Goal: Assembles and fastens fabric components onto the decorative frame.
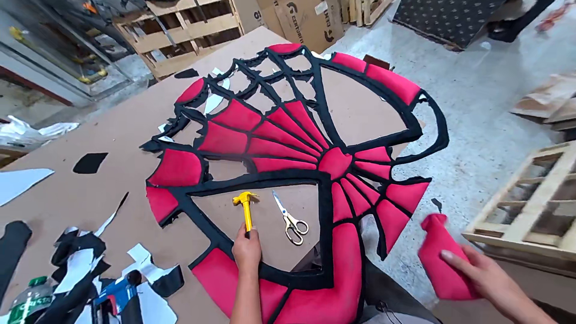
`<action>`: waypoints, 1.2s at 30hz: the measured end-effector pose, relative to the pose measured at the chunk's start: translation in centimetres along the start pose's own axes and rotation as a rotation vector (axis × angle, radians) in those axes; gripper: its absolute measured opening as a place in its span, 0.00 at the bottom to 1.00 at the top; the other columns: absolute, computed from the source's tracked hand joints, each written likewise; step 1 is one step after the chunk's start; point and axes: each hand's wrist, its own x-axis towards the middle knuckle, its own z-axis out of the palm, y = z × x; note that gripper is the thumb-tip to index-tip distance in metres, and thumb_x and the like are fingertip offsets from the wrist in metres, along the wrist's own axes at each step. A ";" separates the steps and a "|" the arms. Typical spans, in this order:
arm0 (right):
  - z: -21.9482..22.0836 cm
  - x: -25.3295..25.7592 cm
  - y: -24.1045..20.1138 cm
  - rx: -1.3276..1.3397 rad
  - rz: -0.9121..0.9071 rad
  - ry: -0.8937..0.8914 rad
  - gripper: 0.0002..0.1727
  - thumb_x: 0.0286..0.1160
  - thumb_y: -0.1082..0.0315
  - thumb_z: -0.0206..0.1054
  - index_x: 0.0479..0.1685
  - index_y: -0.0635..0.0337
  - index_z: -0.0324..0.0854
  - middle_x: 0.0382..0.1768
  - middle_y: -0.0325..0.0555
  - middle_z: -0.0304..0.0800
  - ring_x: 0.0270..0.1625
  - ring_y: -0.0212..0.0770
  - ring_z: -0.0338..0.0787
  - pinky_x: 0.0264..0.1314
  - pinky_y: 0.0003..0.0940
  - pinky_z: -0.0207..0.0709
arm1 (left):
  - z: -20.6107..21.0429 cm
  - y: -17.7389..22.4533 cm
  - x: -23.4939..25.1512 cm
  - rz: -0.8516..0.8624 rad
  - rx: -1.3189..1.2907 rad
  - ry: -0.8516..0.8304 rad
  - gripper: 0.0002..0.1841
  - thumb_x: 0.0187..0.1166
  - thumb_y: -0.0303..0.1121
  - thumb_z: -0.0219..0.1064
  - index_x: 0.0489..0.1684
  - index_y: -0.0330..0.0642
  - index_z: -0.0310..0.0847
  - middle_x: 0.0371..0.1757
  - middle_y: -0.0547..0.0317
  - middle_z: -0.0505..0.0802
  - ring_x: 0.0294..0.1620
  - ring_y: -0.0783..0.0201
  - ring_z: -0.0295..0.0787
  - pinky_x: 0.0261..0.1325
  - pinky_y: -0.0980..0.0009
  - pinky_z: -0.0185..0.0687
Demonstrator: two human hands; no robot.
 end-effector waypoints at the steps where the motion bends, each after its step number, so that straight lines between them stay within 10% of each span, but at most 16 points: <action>1: 0.7 3.3 -2.6 -0.056 -0.065 -0.028 0.35 0.65 0.36 0.73 0.63 0.54 0.83 0.46 0.47 0.95 0.46 0.45 0.96 0.51 0.53 0.91 | 0.0 0.3 -0.4 0.018 -0.089 0.031 0.24 0.89 0.44 0.62 0.80 0.46 0.78 0.47 0.44 0.95 0.41 0.49 0.93 0.50 0.45 0.87; 4: 4.6 13.1 -12.5 -0.236 -0.265 -0.090 0.31 0.75 0.40 0.71 0.65 0.55 0.83 0.48 0.56 0.92 0.51 0.55 0.93 0.57 0.66 0.83 | -0.5 1.8 -2.2 0.141 -0.620 -0.001 0.19 0.94 0.34 0.51 0.73 0.32 0.77 0.28 0.55 0.88 0.14 0.65 0.81 0.16 0.68 0.83; 9: 19.8 23.5 -26.2 -0.676 -0.890 0.037 0.43 0.79 0.45 0.64 0.91 0.58 0.61 0.89 0.56 0.63 0.91 0.57 0.62 0.90 0.66 0.52 | -0.9 5.4 -0.4 0.048 -0.396 0.076 0.20 0.95 0.37 0.49 0.77 0.38 0.76 0.30 0.54 0.89 0.20 0.63 0.83 0.27 0.63 0.84; 11: 28.7 24.1 -29.4 -0.681 -1.178 -0.147 0.35 0.86 0.46 0.55 0.91 0.48 0.64 0.92 0.44 0.61 0.94 0.47 0.56 0.95 0.58 0.47 | -0.5 7.5 0.6 0.053 -0.206 0.142 0.26 0.92 0.38 0.55 0.90 0.49 0.64 0.40 0.48 0.91 0.28 0.57 0.86 0.36 0.55 0.86; 15: 40.3 27.1 -29.2 -0.760 -1.389 -0.286 0.32 0.93 0.48 0.38 0.90 0.47 0.65 0.94 0.33 0.57 0.97 0.43 0.48 0.97 0.59 0.35 | 2.5 9.7 2.2 0.250 0.087 0.351 0.24 0.91 0.33 0.54 0.86 0.42 0.71 0.64 0.39 0.92 0.60 0.43 0.93 0.64 0.42 0.84; 19: 40.5 27.2 -28.6 -0.837 -1.368 -0.266 0.32 0.93 0.49 0.36 0.92 0.46 0.62 0.95 0.33 0.53 0.97 0.44 0.45 0.97 0.61 0.34 | 3.0 9.8 3.6 0.213 0.232 0.280 0.23 0.91 0.35 0.55 0.84 0.49 0.75 0.54 0.40 0.94 0.52 0.42 0.94 0.57 0.41 0.87; 23: 40.4 27.2 -28.2 -0.824 -1.369 -0.244 0.32 0.93 0.48 0.37 0.91 0.44 0.64 0.94 0.32 0.55 0.97 0.43 0.46 0.96 0.61 0.35 | 1.6 10.3 2.5 0.460 0.137 0.639 0.22 0.89 0.30 0.55 0.75 0.25 0.77 0.50 0.31 0.93 0.45 0.45 0.93 0.52 0.53 0.89; 27: 40.5 26.8 -28.2 -0.862 -1.354 -0.261 0.31 0.93 0.48 0.37 0.92 0.43 0.62 0.95 0.31 0.52 0.97 0.43 0.44 0.97 0.60 0.35 | 3.6 7.7 3.6 0.331 0.221 0.389 0.22 0.90 0.34 0.56 0.80 0.42 0.78 0.47 0.39 0.95 0.42 0.43 0.95 0.45 0.44 0.90; 32: 40.6 26.8 -28.1 -0.855 -1.356 -0.236 0.32 0.93 0.47 0.37 0.92 0.42 0.63 0.95 0.30 0.54 0.97 0.42 0.45 0.97 0.59 0.36 | 2.7 8.7 2.9 0.479 0.161 0.638 0.22 0.89 0.31 0.54 0.73 0.23 0.78 0.45 0.33 0.93 0.40 0.48 0.93 0.46 0.56 0.90; 36: 40.6 26.5 -28.4 -0.877 -1.337 -0.253 0.32 0.93 0.48 0.37 0.93 0.41 0.61 0.95 0.29 0.51 0.98 0.42 0.43 0.97 0.59 0.34 | 2.0 8.2 5.1 0.325 0.211 0.332 0.22 0.91 0.35 0.55 0.82 0.44 0.77 0.50 0.39 0.94 0.44 0.42 0.95 0.46 0.42 0.90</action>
